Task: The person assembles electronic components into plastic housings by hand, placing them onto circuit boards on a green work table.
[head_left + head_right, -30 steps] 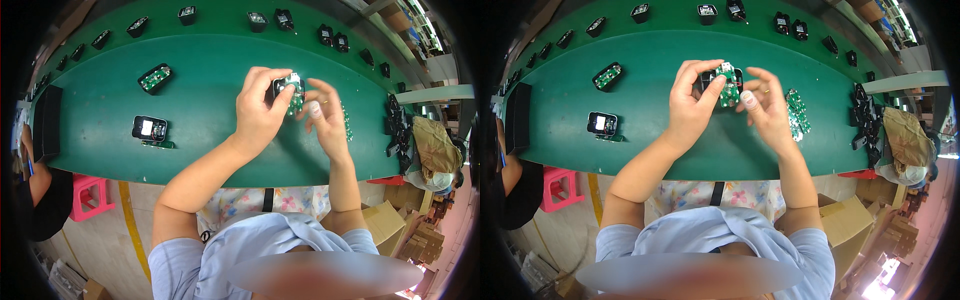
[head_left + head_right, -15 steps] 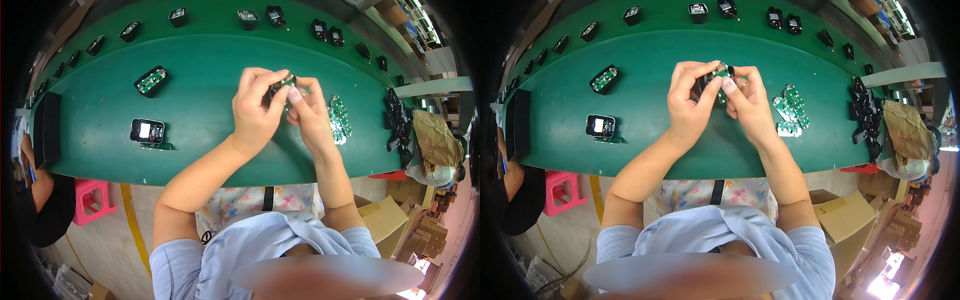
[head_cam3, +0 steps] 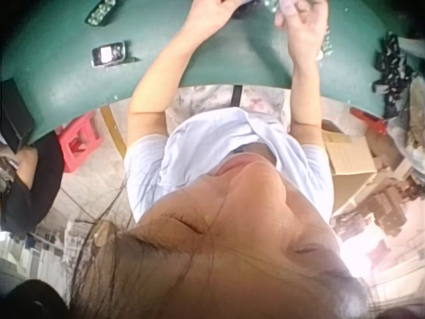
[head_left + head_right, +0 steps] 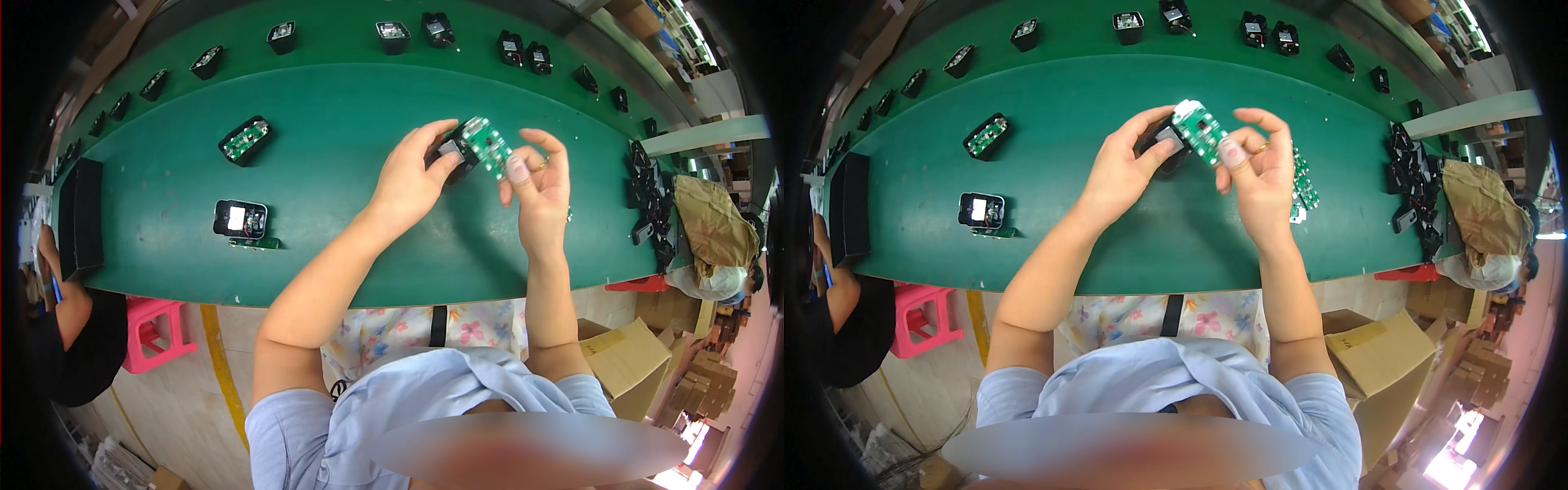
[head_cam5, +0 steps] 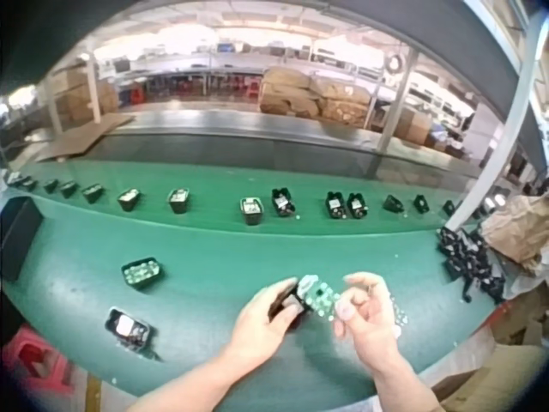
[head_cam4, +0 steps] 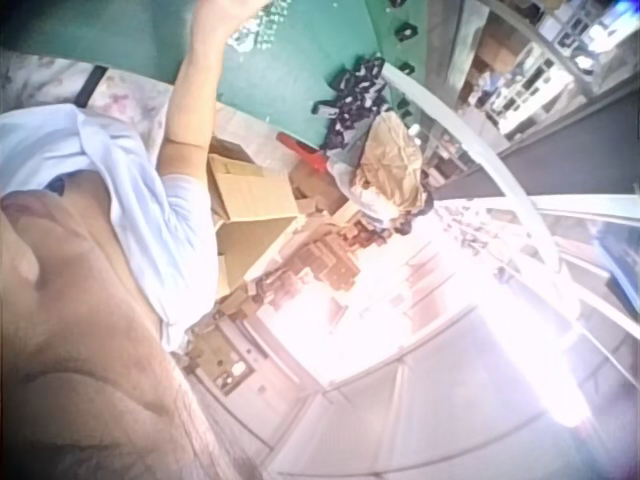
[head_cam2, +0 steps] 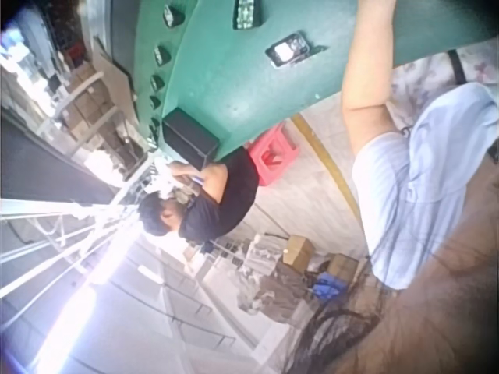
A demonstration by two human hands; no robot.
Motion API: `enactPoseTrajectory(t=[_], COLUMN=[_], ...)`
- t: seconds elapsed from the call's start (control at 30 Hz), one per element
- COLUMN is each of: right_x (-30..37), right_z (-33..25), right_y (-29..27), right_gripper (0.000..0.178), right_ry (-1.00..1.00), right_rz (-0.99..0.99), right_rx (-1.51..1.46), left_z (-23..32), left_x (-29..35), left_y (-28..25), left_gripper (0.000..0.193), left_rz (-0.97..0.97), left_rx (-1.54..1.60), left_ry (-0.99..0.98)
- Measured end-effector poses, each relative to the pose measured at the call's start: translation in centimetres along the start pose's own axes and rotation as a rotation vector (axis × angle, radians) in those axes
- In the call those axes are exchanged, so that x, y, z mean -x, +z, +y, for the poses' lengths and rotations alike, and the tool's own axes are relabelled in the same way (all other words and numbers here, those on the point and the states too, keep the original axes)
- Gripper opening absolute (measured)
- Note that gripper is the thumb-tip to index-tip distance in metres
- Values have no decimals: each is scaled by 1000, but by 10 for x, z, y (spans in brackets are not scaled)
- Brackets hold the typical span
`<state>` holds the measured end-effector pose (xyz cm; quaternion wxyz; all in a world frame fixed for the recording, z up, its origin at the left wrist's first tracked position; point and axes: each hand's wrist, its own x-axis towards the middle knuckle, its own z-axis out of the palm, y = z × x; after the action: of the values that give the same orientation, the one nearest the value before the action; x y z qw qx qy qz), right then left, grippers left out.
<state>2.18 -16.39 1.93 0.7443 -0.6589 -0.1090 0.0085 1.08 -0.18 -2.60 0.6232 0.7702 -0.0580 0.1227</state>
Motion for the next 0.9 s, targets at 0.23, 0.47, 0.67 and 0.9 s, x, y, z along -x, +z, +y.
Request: enactPoseTrajectory(t=[0.23,0.47,0.67,0.9], right_x=[14,9,-1,-9], right_z=[1,1,6,9], right_y=[0,0,-9,-2], right_gripper=[39,41,35,22], right_ry=[22,-384,-590,-458], right_rz=[-315,-282,-337,-283], right_rx=[342,626,778,402], left_z=[15,24,23,22], left_x=[-2,-5,-1,0], left_y=[-7,-11,-5,0], left_gripper=[27,20,17,15], left_rz=[-195,-187,-71,60], left_rx=[620,747,734,703], left_ry=[-484,-569,-505,-347])
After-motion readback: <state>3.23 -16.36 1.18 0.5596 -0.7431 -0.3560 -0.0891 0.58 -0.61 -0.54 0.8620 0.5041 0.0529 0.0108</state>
